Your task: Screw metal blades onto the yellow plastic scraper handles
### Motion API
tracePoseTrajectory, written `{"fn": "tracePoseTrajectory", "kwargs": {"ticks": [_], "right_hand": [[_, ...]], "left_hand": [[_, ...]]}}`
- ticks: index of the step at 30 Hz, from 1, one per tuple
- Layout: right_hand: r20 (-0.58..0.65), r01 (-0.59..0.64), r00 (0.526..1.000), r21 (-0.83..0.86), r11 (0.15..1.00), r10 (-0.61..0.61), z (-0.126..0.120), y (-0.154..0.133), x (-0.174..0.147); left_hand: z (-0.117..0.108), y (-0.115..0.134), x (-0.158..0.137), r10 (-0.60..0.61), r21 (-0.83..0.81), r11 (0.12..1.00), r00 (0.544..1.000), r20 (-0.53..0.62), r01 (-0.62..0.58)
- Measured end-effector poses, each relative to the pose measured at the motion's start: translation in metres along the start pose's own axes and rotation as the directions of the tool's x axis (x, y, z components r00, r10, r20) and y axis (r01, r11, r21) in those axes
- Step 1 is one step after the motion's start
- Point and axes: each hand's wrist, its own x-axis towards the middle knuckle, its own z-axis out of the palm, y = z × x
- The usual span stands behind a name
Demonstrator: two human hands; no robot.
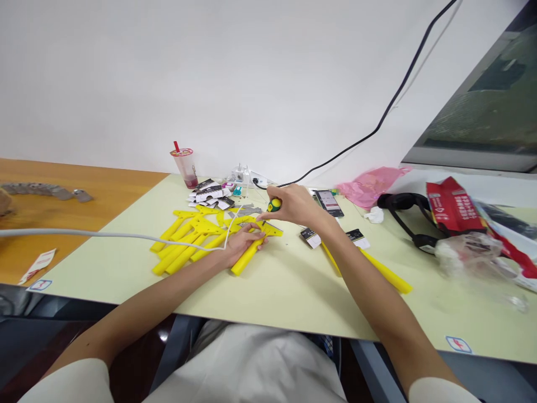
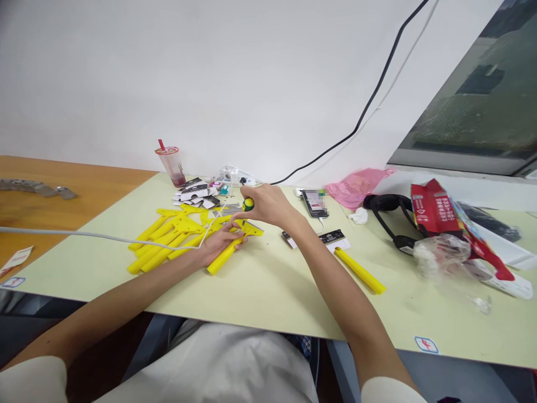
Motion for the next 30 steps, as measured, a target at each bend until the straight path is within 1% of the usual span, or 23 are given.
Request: {"fn": "tracePoseTrajectory", "kwargs": {"ticks": [7, 9, 12, 15, 17, 19, 22, 25, 30], "right_hand": [[0.003, 0.014, 1.000, -0.037, 0.999, -0.014, -0.006, -0.001, 0.000], [-0.039, 0.006, 0.999, -0.004, 1.000, -0.006, -0.012, -0.003, -0.003], [-0.114, -0.036, 0.993, 0.066, 0.997, 0.043, -0.025, -0.002, -0.006], [-0.141, -0.071, 0.986, 0.141, 0.987, 0.091, -0.032, 0.008, -0.008], [-0.119, -0.078, 0.987, 0.224, 0.972, 0.107, -0.030, 0.019, -0.007], [-0.073, -0.096, 0.989, 0.322, 0.942, 0.125, -0.025, 0.032, -0.005], [0.010, -0.169, 0.984, 0.393, 0.904, 0.180, -0.013, 0.051, -0.003], [0.078, -0.234, 0.972, 0.389, 0.891, 0.221, -0.001, 0.066, -0.003], [0.148, -0.267, 0.962, 0.324, 0.908, 0.230, 0.013, 0.081, -0.004]], "left_hand": [[0.001, -0.004, 0.000, -0.006, 0.013, 1.000, 1.000, -0.021, 0.006], [0.000, -0.006, 0.002, -0.002, -0.002, 1.000, 1.000, -0.025, 0.002], [-0.003, -0.006, 0.003, 0.010, -0.013, 1.000, 0.999, -0.042, -0.011], [-0.003, -0.004, 0.003, 0.027, -0.008, 1.000, 0.999, -0.033, -0.028], [-0.002, -0.003, 0.001, 0.036, -0.004, 0.999, 0.999, -0.009, -0.036], [0.000, -0.001, 0.000, 0.029, 0.002, 1.000, 1.000, 0.003, -0.029], [0.000, 0.000, -0.001, 0.015, 0.013, 1.000, 1.000, -0.003, -0.015], [0.000, 0.000, -0.001, 0.018, 0.009, 1.000, 1.000, -0.004, -0.018], [-0.002, -0.001, 0.000, 0.021, -0.002, 1.000, 1.000, -0.002, -0.021]]}}
